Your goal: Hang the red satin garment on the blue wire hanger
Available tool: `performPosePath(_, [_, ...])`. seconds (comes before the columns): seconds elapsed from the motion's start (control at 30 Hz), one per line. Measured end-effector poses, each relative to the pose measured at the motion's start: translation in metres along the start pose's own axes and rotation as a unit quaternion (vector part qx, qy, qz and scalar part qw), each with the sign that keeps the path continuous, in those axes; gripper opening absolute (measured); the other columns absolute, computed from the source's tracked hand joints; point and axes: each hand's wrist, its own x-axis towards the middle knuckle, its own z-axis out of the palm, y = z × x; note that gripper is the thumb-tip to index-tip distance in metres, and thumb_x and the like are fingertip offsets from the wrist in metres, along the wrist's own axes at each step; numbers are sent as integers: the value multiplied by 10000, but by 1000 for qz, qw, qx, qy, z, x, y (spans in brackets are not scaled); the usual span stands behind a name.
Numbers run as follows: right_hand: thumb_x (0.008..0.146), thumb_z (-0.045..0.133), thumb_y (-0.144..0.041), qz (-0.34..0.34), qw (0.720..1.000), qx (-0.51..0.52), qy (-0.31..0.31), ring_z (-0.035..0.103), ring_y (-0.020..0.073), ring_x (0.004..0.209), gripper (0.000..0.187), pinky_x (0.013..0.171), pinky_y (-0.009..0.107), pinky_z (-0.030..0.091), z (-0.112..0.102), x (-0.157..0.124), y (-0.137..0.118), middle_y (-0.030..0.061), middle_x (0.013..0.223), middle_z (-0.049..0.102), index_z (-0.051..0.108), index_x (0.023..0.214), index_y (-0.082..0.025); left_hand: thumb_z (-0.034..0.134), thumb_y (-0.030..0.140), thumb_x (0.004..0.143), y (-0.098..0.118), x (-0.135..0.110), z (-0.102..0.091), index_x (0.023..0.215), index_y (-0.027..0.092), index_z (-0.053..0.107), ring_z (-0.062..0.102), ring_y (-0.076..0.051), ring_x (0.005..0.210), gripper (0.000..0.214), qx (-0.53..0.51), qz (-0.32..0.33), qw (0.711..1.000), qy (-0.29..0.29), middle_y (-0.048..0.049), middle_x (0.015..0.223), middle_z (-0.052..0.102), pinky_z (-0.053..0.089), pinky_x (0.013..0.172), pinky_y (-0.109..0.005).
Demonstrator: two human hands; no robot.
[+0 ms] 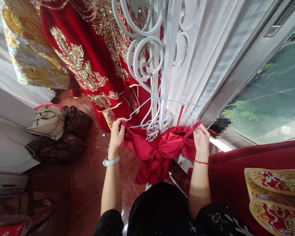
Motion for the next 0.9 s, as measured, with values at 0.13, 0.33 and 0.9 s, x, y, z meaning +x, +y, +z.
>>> performPosePath(0.13, [676, 841, -390, -62, 996, -38, 46, 744, 278, 1080, 417, 1107, 532, 506, 14, 9, -3, 108, 1060, 804, 801, 1012, -147, 469, 300, 936, -3, 5, -1, 1063, 225, 632, 569, -211, 902, 220, 9, 13, 1000, -2, -53, 988, 673, 479, 893, -367])
performPosePath(0.33, [737, 795, -527, -87, 991, -92, -31, 767, 276, 988, 411, 1034, 498, 560, 34, 49, -14, 54, 888, 812, 822, 916, -157, 464, 260, 932, -11, 5, -1, 1103, 227, 648, 553, -209, 870, 254, 37, 4, 999, -3, -46, 950, 641, 479, 876, -360])
performPosePath(0.9, [752, 800, -544, -115, 985, -74, -106, 784, 254, 861, 379, 805, 419, 659, 54, 98, -32, 82, 802, 792, 719, 784, -175, 601, 329, 896, 59, -45, -16, 1423, 309, 563, 490, -313, 1366, 529, 62, 42, 996, 43, -129, 1408, 515, 439, 1157, -546])
